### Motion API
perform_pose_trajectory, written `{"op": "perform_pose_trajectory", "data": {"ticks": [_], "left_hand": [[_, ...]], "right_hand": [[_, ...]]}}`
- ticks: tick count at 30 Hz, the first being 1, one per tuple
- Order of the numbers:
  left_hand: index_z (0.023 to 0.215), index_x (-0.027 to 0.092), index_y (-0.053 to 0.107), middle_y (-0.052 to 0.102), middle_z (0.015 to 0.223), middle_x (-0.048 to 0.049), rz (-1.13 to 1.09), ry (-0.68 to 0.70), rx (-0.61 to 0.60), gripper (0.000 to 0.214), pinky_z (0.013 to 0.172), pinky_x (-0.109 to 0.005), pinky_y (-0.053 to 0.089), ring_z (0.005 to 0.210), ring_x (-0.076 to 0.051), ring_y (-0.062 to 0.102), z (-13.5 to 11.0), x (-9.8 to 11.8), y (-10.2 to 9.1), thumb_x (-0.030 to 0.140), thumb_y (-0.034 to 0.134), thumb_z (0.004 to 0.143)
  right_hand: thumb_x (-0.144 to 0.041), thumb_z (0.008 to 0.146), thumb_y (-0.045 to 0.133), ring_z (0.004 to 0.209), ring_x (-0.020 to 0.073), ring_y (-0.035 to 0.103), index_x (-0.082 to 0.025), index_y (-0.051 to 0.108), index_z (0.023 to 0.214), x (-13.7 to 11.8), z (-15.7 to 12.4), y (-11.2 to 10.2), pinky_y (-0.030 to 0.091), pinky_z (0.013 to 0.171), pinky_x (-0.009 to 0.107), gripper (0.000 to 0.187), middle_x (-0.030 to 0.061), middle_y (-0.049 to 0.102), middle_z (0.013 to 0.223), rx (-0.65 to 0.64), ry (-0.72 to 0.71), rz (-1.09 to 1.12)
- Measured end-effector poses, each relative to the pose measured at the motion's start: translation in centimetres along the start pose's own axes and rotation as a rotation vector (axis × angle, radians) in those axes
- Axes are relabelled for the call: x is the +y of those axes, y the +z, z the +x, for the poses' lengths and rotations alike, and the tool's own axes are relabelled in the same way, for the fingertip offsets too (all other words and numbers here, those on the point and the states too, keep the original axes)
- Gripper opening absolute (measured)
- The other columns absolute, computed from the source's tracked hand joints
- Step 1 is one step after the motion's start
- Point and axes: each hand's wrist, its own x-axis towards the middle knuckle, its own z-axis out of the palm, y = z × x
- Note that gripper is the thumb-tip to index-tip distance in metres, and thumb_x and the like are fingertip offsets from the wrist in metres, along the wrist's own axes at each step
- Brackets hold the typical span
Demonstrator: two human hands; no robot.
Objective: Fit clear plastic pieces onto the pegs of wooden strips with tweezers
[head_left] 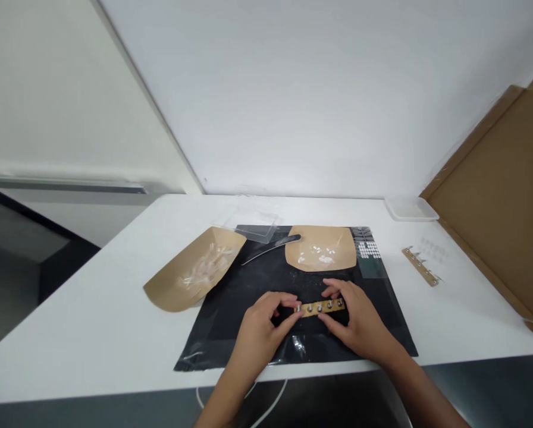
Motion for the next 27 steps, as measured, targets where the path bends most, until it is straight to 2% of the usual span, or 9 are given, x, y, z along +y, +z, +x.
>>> {"op": "perform_pose_trajectory", "data": {"ticks": [5, 11, 16, 27], "left_hand": [[0.098, 0.025, 0.078, 0.081, 0.095, -0.0045, -0.019, 0.004, -0.009, 0.012, 0.067, -0.029, 0.059, 0.080, -0.020, 0.074, 0.1, 0.0, 0.0, 0.034, 0.076, 0.092], [0.099, 0.025, 0.078, 0.080, 0.095, -0.0034, -0.010, 0.007, -0.005, 0.011, 0.066, -0.028, 0.059, 0.078, -0.019, 0.072, 0.0, 0.1, -0.1, 0.035, 0.076, 0.093], [0.098, 0.025, 0.078, 0.080, 0.095, -0.0044, -0.008, 0.010, -0.005, 0.013, 0.066, -0.029, 0.059, 0.077, -0.019, 0.072, 0.1, 0.2, -0.1, 0.037, 0.075, 0.093], [0.100, 0.027, 0.080, 0.082, 0.096, -0.0019, -0.015, 0.001, -0.015, 0.012, 0.065, -0.029, 0.058, 0.071, -0.018, 0.070, 0.1, 0.0, -0.3, 0.035, 0.076, 0.092]], "right_hand": [[-0.022, 0.093, 0.073, 0.107, 0.0280, 0.067, -0.029, 0.052, 0.139, -0.3, 0.5, 0.3, 0.054, 0.097, 0.050, 0.051, 0.0065, 0.071, 0.114, -0.013, 0.029, -0.005], [-0.019, 0.091, 0.075, 0.106, 0.0249, 0.068, -0.029, 0.051, 0.140, -0.1, 0.6, 0.9, 0.054, 0.101, 0.048, 0.055, 0.0039, 0.072, 0.111, 0.017, 0.026, 0.089], [-0.017, 0.094, 0.072, 0.107, 0.0237, 0.070, -0.029, 0.054, 0.135, 0.1, 0.6, 0.8, 0.053, 0.106, 0.047, 0.047, 0.0031, 0.074, 0.109, 0.030, 0.052, 0.175], [-0.017, 0.093, 0.071, 0.104, 0.0234, 0.071, -0.028, 0.056, 0.131, 0.3, 0.6, 0.9, 0.056, 0.102, 0.045, 0.042, 0.0028, 0.075, 0.107, 0.040, 0.071, 0.174]]}}
